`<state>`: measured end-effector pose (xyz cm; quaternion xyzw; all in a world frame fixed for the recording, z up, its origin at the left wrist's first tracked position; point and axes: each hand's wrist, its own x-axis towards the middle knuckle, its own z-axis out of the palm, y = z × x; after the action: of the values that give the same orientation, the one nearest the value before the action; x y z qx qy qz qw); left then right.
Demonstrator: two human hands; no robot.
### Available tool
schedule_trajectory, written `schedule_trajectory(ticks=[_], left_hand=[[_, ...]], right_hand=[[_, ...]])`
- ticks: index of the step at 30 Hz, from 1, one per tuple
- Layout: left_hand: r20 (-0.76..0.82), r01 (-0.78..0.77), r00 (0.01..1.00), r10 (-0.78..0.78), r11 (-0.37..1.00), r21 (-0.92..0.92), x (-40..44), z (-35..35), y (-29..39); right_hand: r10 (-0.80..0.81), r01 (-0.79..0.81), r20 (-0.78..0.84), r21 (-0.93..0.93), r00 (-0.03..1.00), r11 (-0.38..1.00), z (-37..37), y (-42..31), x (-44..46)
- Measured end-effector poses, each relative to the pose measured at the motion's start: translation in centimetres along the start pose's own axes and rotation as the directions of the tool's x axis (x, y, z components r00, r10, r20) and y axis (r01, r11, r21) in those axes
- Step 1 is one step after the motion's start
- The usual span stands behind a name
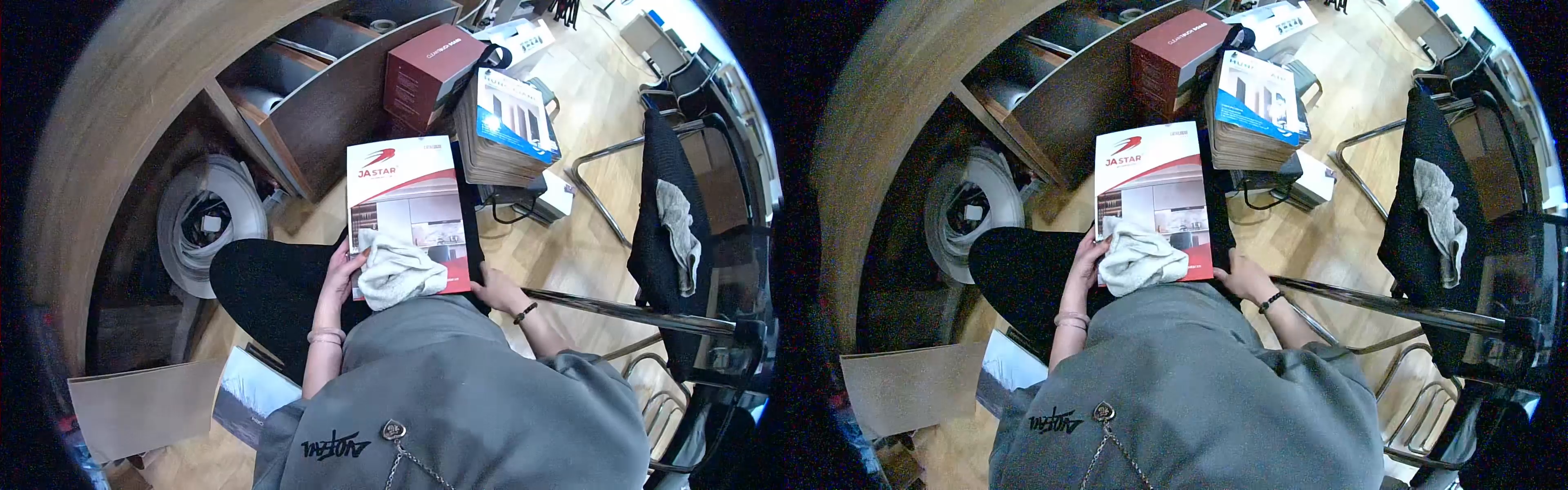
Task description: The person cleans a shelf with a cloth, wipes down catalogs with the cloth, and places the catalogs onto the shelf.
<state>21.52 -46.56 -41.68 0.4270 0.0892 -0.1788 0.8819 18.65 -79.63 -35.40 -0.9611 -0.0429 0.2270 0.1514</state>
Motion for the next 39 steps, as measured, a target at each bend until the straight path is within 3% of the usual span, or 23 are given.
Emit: schedule_trajectory(ticks=[4, 5, 7, 8, 11, 12, 15, 16, 18, 19, 20, 21, 22, 23, 28, 30, 31, 33, 34, 35, 36, 38, 39], left_hand=[[0.009, -0.04, 0.999, 0.041, 0.997, -0.069, -0.3, 0.5, 0.3], [0.008, -0.052, 0.999, 0.052, 0.998, -0.045, -0.3, 0.4, 0.1], [0.0, -0.078, 0.997, 0.078, 0.997, 0.002, -0.1, 0.2, -0.1], [-0.009, -0.086, 0.996, 0.086, 0.996, -0.001, 0.0, 0.2, -0.3], [0.006, -0.056, 0.998, 0.056, 0.998, -0.022, -0.1, -0.1, -0.3], [0.007, -0.058, 0.998, 0.058, 0.998, -0.013, -0.1, -0.2, -0.2], [0.018, -0.03, 0.999, 0.031, 0.999, -0.037, -0.1, -0.1, -0.1], [0.02, -0.035, 0.999, 0.036, 0.999, -0.039, -0.1, -0.1, -0.1], [0.005, -0.031, 1.0, 0.031, 0.999, -0.033, -0.1, 0.0, -0.2], [-0.004, -0.03, 1.0, 0.03, 0.999, -0.029, 0.0, 0.2, 0.1], [-0.005, -0.031, 1.0, 0.03, 0.999, -0.028, -0.1, 0.3, 0.3], [0.008, -0.025, 1.0, 0.026, 0.999, -0.034, -0.2, 0.4, 0.4], [0.022, -0.022, 1.0, 0.023, 0.999, -0.04, -0.3, 0.6, 0.6], [0.034, -0.022, 0.999, 0.023, 0.999, -0.047, -0.4, 0.7, 0.7], [0.026, -0.053, 0.998, 0.054, 0.998, -0.038, -0.1, 0.0, 0.0], [0.038, -0.062, 0.997, 0.063, 0.997, -0.04, 0.0, 0.0, -0.2], [0.048, -0.065, 0.997, 0.066, 0.997, -0.041, 0.0, -0.1, -0.2], [0.041, -0.065, 0.997, 0.067, 0.997, -0.03, -0.3, -0.2, 0.3], [0.037, -0.061, 0.997, 0.062, 0.998, -0.027, -0.4, 0.0, 0.4], [0.034, -0.056, 0.998, 0.057, 0.998, -0.027, -0.3, 0.3, 0.4], [0.039, -0.055, 0.998, 0.056, 0.998, -0.035, -0.2, 0.7, 0.4], [0.041, -0.03, 0.999, 0.034, 0.996, -0.085, -0.3, 0.8, 0.4], [0.04, -0.013, 0.999, 0.018, 0.994, -0.11, -0.3, 0.8, 0.3]], right_hand=[[-0.155, 0.162, -0.067, 0.106, 0.986, 0.981, 0.1, 1.0, 1.3], [-0.018, 0.062, -0.142, 0.317, 0.99, 0.946, 0.4, 2.1, 2.1], [0.278, -0.073, -0.185, 0.698, 0.943, 0.712, 0.2, 3.2, 3.7], [0.267, -0.067, -0.184, 0.694, 0.946, 0.717, -0.2, 3.4, 4.2], [-0.011, -0.096, 0.099, 0.983, 0.995, 0.155, -2.3, 1.6, 4.7], [-0.015, -0.091, 0.095, 0.985, 0.995, 0.148, -2.3, 1.6, 5.1], [0.088, -0.416, 0.408, 0.875, 0.909, 0.247, -2.1, 3.2, 6.5], [0.088, -0.413, 0.404, 0.875, 0.91, 0.251, -1.8, 3.7, 6.9], [0.262, -0.092, 0.035, 0.973, 0.965, 0.211, -0.3, 5.0, 7.8], [0.344, 0.079, -0.15, 0.974, 0.927, 0.212, -0.6, 4.3, 7.6], [0.343, 0.078, -0.149, 0.974, 0.927, 0.212, -0.3, 3.6, 7.0], [0.245, 0.131, -0.338, 0.788, 0.909, 0.601, 0.6, 2.6, 6.2], [0.074, 0.166, -0.468, 0.452, 0.881, 0.876, 0.5, 0.4, 4.9], [-0.139, 0.179, -0.511, 0.028, 0.848, 0.984, 0.3, -1.2, 4.1], [-0.098, 0.268, -0.626, 0.182, 0.774, 0.946, -2.3, -6.7, 3.6], [-0.314, 0.428, -0.753, -0.047, 0.579, 0.903, -4.9, -11.5, 2.0], [-0.316, 0.433, -0.753, -0.045, 0.578, 0.9, -5.4, -12.9, 1.6], [-0.57, 0.713, -0.544, 0.078, 0.616, 0.697, -6.3, -15.3, 1.0], [-0.573, 0.715, -0.544, 0.072, 0.613, 0.695, -7.2, -16.5, 0.3], [-0.624, 0.746, -0.415, 0.446, 0.662, 0.495, -8.3, -17.6, -0.6], [-0.697, 0.599, -0.288, 0.76, 0.657, 0.252, -9.7, -18.6, -1.7], [-0.821, 0.557, -0.478, 0.793, 0.313, -0.249, -13.9, -21.0, -3.9], [-0.758, 0.42, -0.608, 0.767, 0.236, -0.484, -15.1, -22.4, -5.5]])
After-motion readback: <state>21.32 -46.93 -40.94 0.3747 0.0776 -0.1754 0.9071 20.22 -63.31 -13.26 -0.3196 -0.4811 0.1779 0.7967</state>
